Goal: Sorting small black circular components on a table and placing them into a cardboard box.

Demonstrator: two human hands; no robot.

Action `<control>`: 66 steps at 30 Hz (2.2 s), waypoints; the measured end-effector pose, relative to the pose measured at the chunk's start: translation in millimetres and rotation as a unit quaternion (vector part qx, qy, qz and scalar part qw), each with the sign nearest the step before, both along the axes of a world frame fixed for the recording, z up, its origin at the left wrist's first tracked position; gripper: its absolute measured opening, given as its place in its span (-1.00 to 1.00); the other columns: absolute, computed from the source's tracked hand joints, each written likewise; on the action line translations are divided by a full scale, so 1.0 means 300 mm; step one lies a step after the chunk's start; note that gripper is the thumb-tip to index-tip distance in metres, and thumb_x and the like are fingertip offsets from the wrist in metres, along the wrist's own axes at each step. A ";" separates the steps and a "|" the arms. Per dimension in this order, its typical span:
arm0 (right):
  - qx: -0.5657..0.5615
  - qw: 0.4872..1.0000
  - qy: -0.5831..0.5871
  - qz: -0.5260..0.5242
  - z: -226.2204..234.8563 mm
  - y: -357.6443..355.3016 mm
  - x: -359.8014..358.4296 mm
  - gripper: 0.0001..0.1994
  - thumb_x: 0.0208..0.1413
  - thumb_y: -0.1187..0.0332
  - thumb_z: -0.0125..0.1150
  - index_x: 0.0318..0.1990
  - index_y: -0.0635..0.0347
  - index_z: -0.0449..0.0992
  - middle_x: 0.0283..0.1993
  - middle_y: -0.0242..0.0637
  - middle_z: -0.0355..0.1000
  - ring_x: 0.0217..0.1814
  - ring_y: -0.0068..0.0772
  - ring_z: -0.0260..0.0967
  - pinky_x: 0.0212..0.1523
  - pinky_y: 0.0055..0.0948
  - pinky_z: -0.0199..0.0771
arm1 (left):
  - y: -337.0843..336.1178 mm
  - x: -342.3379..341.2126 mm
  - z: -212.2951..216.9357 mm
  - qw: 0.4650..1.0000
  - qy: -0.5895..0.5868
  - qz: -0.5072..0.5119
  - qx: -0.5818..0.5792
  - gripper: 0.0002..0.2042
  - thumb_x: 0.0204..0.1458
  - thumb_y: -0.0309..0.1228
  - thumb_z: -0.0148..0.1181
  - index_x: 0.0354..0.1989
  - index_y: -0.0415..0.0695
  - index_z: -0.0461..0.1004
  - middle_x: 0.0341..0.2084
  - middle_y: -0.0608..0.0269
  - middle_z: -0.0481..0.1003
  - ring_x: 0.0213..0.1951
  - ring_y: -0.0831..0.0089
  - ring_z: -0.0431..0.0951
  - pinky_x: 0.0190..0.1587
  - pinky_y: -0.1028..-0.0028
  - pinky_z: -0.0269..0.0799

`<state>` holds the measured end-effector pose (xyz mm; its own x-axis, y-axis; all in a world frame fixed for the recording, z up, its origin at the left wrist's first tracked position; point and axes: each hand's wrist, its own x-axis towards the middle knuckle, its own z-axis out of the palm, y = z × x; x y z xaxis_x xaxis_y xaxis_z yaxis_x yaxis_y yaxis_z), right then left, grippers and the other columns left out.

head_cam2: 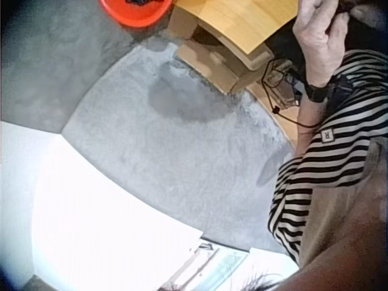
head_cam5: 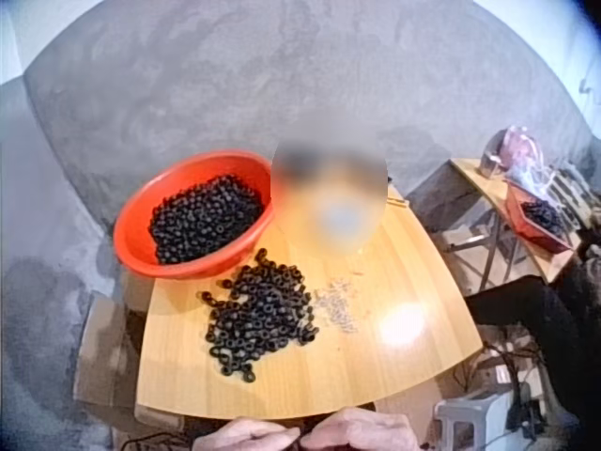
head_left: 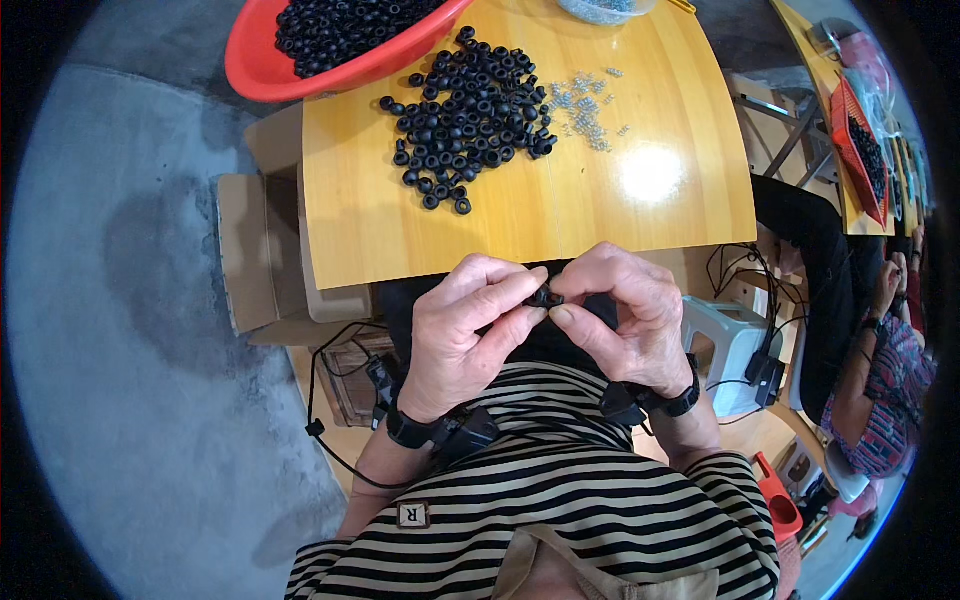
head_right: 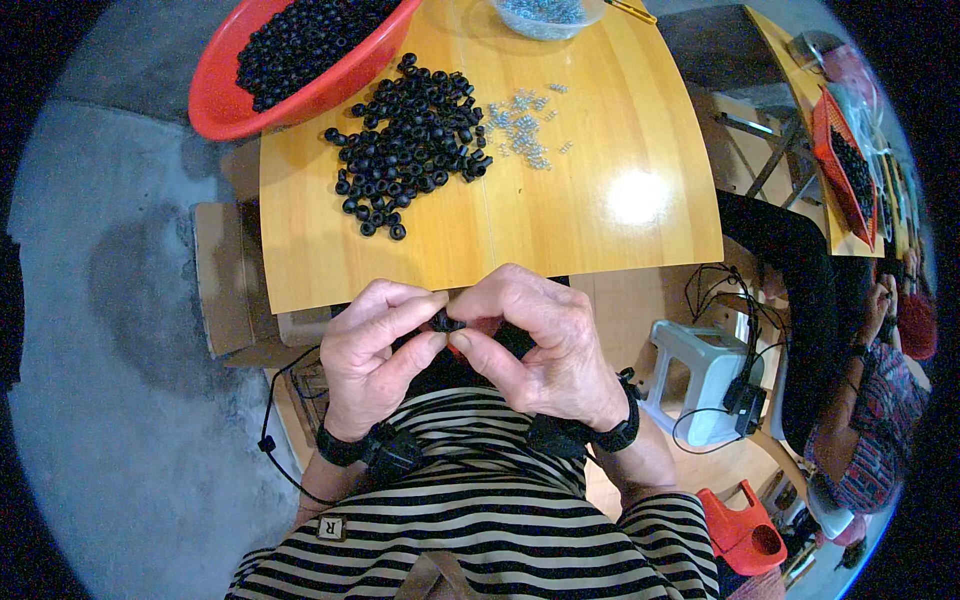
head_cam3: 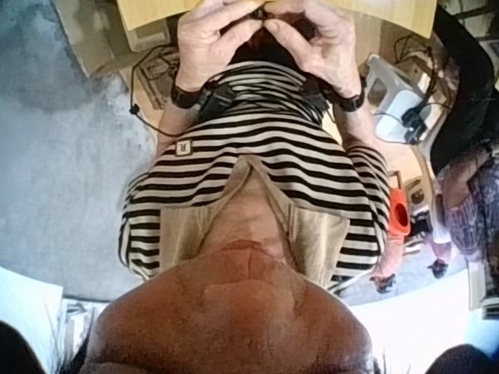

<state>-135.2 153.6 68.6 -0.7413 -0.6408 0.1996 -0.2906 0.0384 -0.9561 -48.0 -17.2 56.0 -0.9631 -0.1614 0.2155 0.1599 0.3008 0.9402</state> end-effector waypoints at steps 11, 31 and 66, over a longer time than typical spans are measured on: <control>-0.029 0.993 -0.109 0.030 -0.027 0.001 -0.002 -0.91 0.04 0.55 0.34 -0.33 0.26 0.53 -0.43 -0.37 0.49 -0.41 -0.59 0.44 -0.37 -0.58 0.46 | -0.020 0.013 -0.033 0.992 0.007 -0.035 0.122 -0.76 -0.09 -0.72 0.30 -0.19 -0.31 0.56 -0.34 0.10 0.56 -0.34 0.44 0.53 -0.28 0.51 0.42; -0.121 0.944 -0.308 0.017 -0.064 0.003 0.024 -0.90 0.17 0.53 0.24 -0.18 0.35 0.51 -0.35 -0.29 0.54 -0.33 -0.60 0.51 -0.28 -0.59 0.57 | -0.008 0.026 -0.053 0.984 -0.069 -0.023 0.162 -0.66 -0.01 -0.72 0.26 -0.01 -0.33 0.50 -0.21 0.12 0.55 -0.17 0.47 0.54 -0.06 0.49 0.47; -0.126 0.939 -0.316 0.058 -0.116 0.019 0.001 -0.91 0.10 0.57 0.30 -0.24 0.31 0.56 -0.32 -0.33 0.52 -0.31 -0.58 0.49 -0.30 -0.58 0.52 | 0.000 0.006 -0.017 0.999 -0.015 -0.008 -0.050 -0.69 -0.09 -0.64 0.34 -0.10 -0.26 0.55 -0.38 0.16 0.54 -0.38 0.41 0.55 -0.34 0.51 0.45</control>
